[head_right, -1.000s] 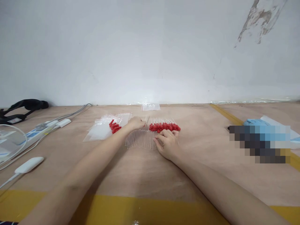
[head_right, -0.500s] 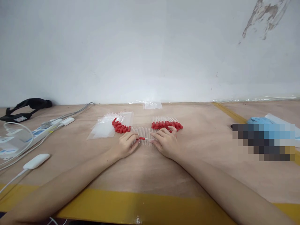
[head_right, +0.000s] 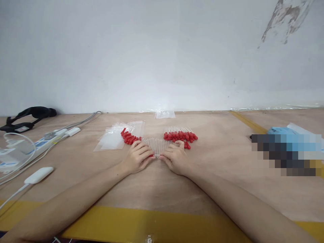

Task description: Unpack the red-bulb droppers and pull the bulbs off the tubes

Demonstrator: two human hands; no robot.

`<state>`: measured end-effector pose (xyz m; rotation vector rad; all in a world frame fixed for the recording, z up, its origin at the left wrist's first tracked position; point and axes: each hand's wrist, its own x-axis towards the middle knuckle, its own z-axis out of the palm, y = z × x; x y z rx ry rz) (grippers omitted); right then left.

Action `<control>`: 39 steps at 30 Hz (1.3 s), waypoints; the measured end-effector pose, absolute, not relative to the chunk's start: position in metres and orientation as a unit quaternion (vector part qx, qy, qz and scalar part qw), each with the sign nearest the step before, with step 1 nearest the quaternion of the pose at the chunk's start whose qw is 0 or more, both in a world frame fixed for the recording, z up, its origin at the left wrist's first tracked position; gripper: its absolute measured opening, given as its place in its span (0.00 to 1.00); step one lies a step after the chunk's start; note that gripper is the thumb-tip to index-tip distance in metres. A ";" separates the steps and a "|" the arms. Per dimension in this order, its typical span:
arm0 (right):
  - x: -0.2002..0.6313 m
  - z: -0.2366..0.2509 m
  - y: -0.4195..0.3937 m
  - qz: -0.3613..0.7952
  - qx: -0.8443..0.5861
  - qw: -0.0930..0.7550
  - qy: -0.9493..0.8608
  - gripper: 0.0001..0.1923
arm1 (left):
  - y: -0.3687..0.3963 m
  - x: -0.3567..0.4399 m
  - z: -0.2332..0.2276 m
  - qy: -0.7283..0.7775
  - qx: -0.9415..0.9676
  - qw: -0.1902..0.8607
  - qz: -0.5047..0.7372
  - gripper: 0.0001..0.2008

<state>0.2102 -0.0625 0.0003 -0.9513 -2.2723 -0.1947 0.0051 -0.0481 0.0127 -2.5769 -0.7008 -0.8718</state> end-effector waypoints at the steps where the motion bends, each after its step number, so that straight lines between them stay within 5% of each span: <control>1: 0.211 0.000 -0.062 -0.079 -0.359 0.332 -0.869 0.15 | -0.048 0.005 0.013 -0.245 -0.906 0.164 -0.303 0.06; 16: 0.232 0.004 -0.066 -0.201 -0.327 0.354 -0.853 0.08 | -0.049 -0.002 0.011 -0.281 -0.911 0.113 -0.279 0.09; 22: 0.253 0.010 -0.059 -0.213 -0.452 0.391 -0.773 0.08 | -0.037 -0.025 0.025 -0.363 -0.855 0.089 -0.359 0.10; 31: 0.246 0.000 -0.058 -0.221 -0.515 0.335 -0.758 0.10 | 0.026 -0.086 0.061 -0.632 -0.692 -0.047 -0.345 0.13; 39: 0.236 -0.004 -0.052 -0.249 -0.515 0.316 -0.757 0.10 | 0.057 -0.101 0.040 -0.632 -0.685 -0.107 -0.346 0.11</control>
